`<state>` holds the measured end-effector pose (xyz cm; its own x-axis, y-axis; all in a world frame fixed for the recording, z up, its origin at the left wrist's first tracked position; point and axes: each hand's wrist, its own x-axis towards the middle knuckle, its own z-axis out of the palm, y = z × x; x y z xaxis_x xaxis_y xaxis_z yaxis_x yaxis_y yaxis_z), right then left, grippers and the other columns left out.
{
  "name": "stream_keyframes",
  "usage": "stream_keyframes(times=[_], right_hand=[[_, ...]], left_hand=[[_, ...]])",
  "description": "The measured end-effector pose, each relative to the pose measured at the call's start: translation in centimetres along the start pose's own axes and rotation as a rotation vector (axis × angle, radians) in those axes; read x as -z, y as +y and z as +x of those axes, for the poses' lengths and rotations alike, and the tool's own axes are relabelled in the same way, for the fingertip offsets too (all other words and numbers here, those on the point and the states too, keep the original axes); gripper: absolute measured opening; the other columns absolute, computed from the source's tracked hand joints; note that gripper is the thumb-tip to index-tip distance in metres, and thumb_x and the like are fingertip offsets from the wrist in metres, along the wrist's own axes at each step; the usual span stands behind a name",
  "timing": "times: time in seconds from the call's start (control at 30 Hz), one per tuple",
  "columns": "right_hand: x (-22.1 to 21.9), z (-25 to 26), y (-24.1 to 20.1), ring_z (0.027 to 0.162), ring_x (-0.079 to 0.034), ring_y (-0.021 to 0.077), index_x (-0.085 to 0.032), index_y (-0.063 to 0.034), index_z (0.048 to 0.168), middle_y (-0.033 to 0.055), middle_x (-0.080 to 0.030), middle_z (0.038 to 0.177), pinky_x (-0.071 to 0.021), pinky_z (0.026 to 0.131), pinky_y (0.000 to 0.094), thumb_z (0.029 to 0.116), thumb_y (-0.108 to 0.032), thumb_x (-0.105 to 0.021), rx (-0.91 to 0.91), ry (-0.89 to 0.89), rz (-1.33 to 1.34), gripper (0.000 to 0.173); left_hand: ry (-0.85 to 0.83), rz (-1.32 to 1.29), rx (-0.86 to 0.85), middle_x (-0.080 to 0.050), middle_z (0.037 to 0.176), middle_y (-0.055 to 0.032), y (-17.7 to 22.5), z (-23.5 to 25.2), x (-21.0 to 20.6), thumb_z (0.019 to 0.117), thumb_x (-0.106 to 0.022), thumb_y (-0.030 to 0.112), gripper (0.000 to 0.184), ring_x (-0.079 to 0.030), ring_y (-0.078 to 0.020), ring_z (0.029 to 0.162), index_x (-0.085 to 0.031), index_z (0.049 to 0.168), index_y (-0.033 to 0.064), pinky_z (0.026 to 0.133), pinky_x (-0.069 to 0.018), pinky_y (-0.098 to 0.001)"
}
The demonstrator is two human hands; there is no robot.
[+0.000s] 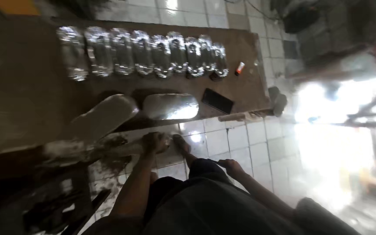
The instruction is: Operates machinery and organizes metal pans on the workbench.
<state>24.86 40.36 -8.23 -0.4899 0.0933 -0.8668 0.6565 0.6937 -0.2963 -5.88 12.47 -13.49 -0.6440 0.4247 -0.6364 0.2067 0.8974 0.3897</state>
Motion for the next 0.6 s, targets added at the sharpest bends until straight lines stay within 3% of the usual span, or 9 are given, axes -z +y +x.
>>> stream_keyframes(times=[0.1,0.17,0.23,0.27,0.37,0.4,0.47,0.6], right_hand=[[0.7,1.6,-2.0,0.120,-0.066,0.0332,-0.071,-0.0209,0.130,0.0120,-0.072,0.125,-0.0495,0.103,0.0607,0.1042,-0.024,-0.053,0.108,-0.001,-0.058,0.031],[1.3,1.9,-3.4,0.117,-0.067,0.0334,-0.072,-0.0165,0.125,0.0132,-0.073,0.121,-0.0498,0.102,0.0605,0.1042,-0.028,-0.055,0.161,0.008,-0.077,0.029],[1.4,2.3,-4.2,0.117,-0.068,0.0334,-0.073,-0.0130,0.127,0.0141,-0.073,0.122,-0.0493,0.105,0.0586,0.1047,-0.022,-0.054,0.217,0.040,-0.120,0.030],[1.2,2.8,-4.2,0.116,-0.069,0.0327,-0.073,-0.0136,0.127,0.0137,-0.074,0.121,-0.0501,0.105,0.0584,0.1051,-0.021,-0.054,0.249,0.070,-0.147,0.030],[0.5,3.1,-5.2,0.100,-0.073,0.0327,-0.076,-0.0125,0.118,0.0145,-0.077,0.108,-0.0559,0.092,0.0594,0.1025,-0.018,-0.057,0.374,0.180,-0.225,0.026],[1.1,1.1,-7.7,0.102,-0.072,0.0358,-0.076,-0.0068,0.119,0.0187,-0.076,0.109,-0.0542,0.095,0.0589,0.1025,-0.014,-0.056,0.353,0.157,-0.224,0.027],[3.3,-4.8,-15.8,0.124,-0.062,0.0369,-0.065,0.0014,0.134,0.0230,-0.067,0.130,-0.0412,0.112,0.0523,0.1067,-0.007,-0.048,0.126,-0.070,-0.243,0.033],[1.2,-11.3,-22.3,0.096,-0.070,0.0362,-0.070,0.0168,0.112,0.0314,-0.072,0.103,-0.0539,0.092,0.0409,0.0984,0.006,-0.049,0.319,0.191,-0.186,0.027]], left_hand=[[0.066,-0.073,0.039,-0.072,0.116,-0.0185,-0.9,-4.5,3.9,0.1059,-0.051,0.039,0.041,-0.065,-0.0371,0.116,-0.075,0.116,0.0076,0.105,-0.0444,-0.0591],[0.178,-0.135,0.088,-0.073,0.112,-0.0176,-2.3,-8.8,7.5,0.1046,-0.054,0.037,0.036,-0.066,-0.0372,0.112,-0.076,0.113,0.0094,0.101,-0.0473,-0.0617],[0.416,-0.197,0.036,-0.072,0.102,-0.0190,-5.8,-13.7,11.0,0.1048,-0.056,0.033,0.034,-0.069,-0.0368,0.102,-0.075,0.104,0.0047,0.093,-0.0520,-0.0613],[0.539,-0.262,0.012,-0.071,0.103,-0.0198,-7.7,-16.3,12.9,0.1056,-0.055,0.029,0.033,-0.068,-0.0356,0.102,-0.074,0.105,0.0019,0.094,-0.0518,-0.0592],[0.927,-0.570,0.058,-0.070,0.121,-0.0148,-13.9,-23.9,18.2,0.1081,-0.050,0.028,0.035,-0.066,-0.0229,0.114,-0.071,0.121,0.0028,0.104,-0.0509,-0.0455],[1.040,-0.687,0.090,-0.070,0.124,-0.0121,-16.2,-25.8,20.1,0.1086,-0.048,0.030,0.037,-0.066,-0.0188,0.116,-0.069,0.126,0.0044,0.105,-0.0515,-0.0414],[1.237,-0.840,0.135,-0.072,0.114,-0.0095,-20.9,-28.3,24.4,0.1070,-0.050,0.036,0.040,-0.068,-0.0156,0.104,-0.070,0.124,0.0051,0.096,-0.0549,-0.0393],[1.307,-0.935,0.087,-0.073,0.113,-0.0081,-27.7,-31.8,30.6,0.1062,-0.052,0.030,0.034,-0.069,-0.0149,0.106,-0.072,0.119,0.0056,0.097,-0.0557,-0.0387]])
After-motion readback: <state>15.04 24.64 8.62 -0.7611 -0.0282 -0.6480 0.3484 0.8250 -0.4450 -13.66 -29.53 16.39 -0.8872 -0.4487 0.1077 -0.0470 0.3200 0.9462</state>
